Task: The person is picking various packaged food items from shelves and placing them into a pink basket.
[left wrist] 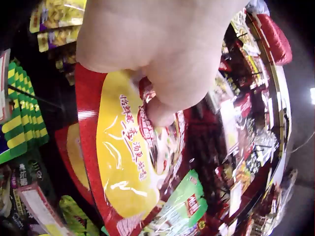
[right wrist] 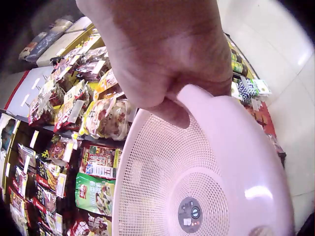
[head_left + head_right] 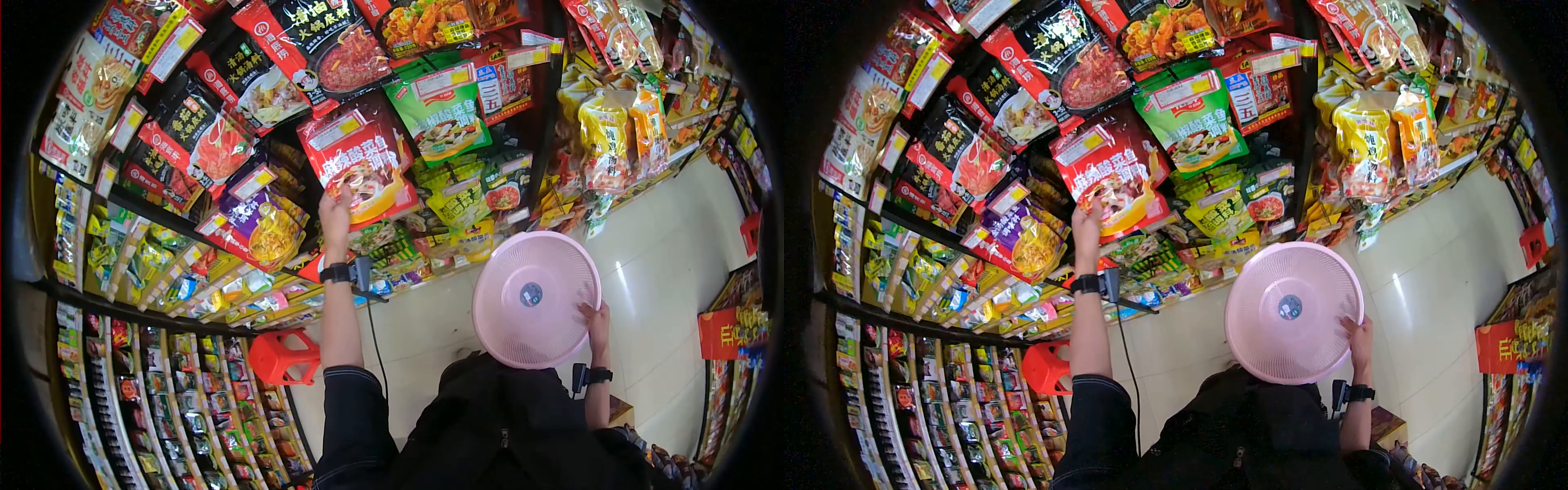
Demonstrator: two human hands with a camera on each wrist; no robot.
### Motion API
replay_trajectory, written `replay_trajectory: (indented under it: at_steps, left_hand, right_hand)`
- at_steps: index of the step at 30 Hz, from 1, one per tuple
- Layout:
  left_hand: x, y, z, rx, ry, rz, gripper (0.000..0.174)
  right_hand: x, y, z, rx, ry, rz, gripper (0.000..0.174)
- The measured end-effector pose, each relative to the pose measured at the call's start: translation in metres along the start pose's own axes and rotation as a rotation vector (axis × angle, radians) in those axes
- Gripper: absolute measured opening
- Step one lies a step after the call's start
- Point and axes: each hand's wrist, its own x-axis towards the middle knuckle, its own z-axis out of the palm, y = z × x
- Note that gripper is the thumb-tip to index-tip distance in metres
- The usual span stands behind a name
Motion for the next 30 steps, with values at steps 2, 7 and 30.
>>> replay_trajectory:
  at_steps: [2, 7, 30]
  left_hand:
    - [-0.007, 0.035, -0.017, -0.122, -0.085, -0.206, 0.027]
    - [-0.025, 0.073, -0.059, -0.252, -0.23, -0.353, 0.035]
    - [-0.22, 0.033, 0.158, 0.818, -0.999, 0.012, 0.029]
  right_hand:
    - [0.011, 0.01, -0.006, -0.044, -0.028, 0.02, 0.032]
    - [0.018, 0.001, 0.008, -0.114, -0.065, 0.023, 0.032]
    - [0.051, -0.002, 0.063, -0.211, -0.46, -0.13, 0.033]
